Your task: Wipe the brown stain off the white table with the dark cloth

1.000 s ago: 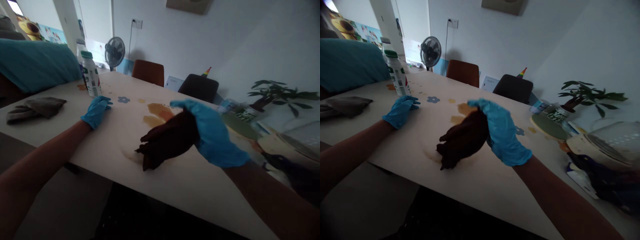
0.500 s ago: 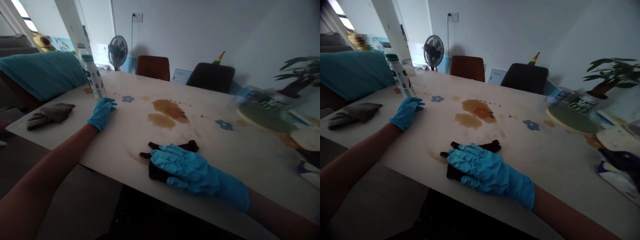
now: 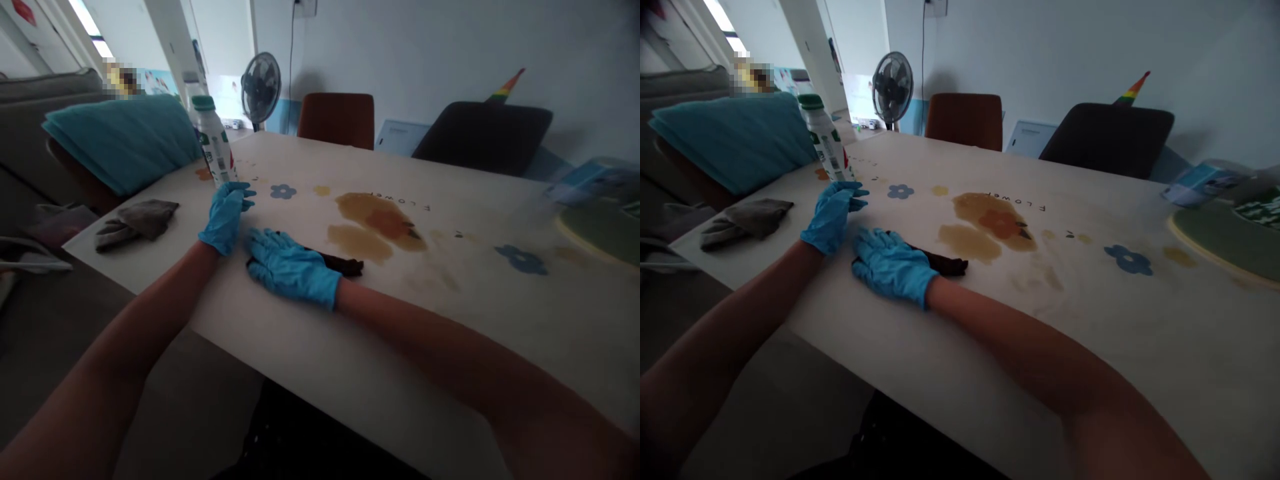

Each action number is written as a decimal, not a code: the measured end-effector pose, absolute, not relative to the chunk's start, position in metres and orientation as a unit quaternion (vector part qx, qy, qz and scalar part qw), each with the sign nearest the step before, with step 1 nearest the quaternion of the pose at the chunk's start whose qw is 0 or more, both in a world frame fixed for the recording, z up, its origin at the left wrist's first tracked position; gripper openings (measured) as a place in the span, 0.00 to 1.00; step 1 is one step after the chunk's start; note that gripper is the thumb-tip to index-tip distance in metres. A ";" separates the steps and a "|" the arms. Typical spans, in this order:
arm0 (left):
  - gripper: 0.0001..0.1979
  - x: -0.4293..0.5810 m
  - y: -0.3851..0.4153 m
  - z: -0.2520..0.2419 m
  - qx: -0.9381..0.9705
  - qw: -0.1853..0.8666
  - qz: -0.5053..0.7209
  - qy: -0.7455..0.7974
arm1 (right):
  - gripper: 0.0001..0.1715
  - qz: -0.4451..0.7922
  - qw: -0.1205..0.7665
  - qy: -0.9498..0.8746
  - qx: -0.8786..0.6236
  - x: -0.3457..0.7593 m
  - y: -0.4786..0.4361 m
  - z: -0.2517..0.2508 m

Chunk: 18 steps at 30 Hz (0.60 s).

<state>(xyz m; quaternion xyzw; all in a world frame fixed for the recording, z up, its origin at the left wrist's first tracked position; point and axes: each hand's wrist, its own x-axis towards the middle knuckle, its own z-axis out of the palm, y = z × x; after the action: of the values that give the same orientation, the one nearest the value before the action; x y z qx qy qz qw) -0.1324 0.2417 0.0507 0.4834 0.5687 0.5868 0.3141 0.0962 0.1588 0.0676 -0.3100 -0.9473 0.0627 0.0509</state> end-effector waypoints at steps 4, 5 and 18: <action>0.15 -0.140 0.245 0.056 0.444 0.302 0.621 0.571 | 0.39 0.117 0.114 -0.905 -0.393 0.055 0.196 0.074; 0.13 -0.140 0.245 0.058 0.427 0.300 0.629 0.577 | 0.38 0.124 0.125 -0.895 -0.409 0.048 0.201 0.076; 0.12 -0.120 0.226 0.076 0.349 0.304 0.652 0.601 | 0.37 0.067 0.136 -0.931 -0.332 0.139 0.088 0.053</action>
<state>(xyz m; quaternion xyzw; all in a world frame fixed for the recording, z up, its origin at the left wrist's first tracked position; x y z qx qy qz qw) -0.1197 0.2263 0.0757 0.3485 0.6007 0.6523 0.3036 0.1388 0.0883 0.0527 -0.3324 -0.9309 0.0671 0.1358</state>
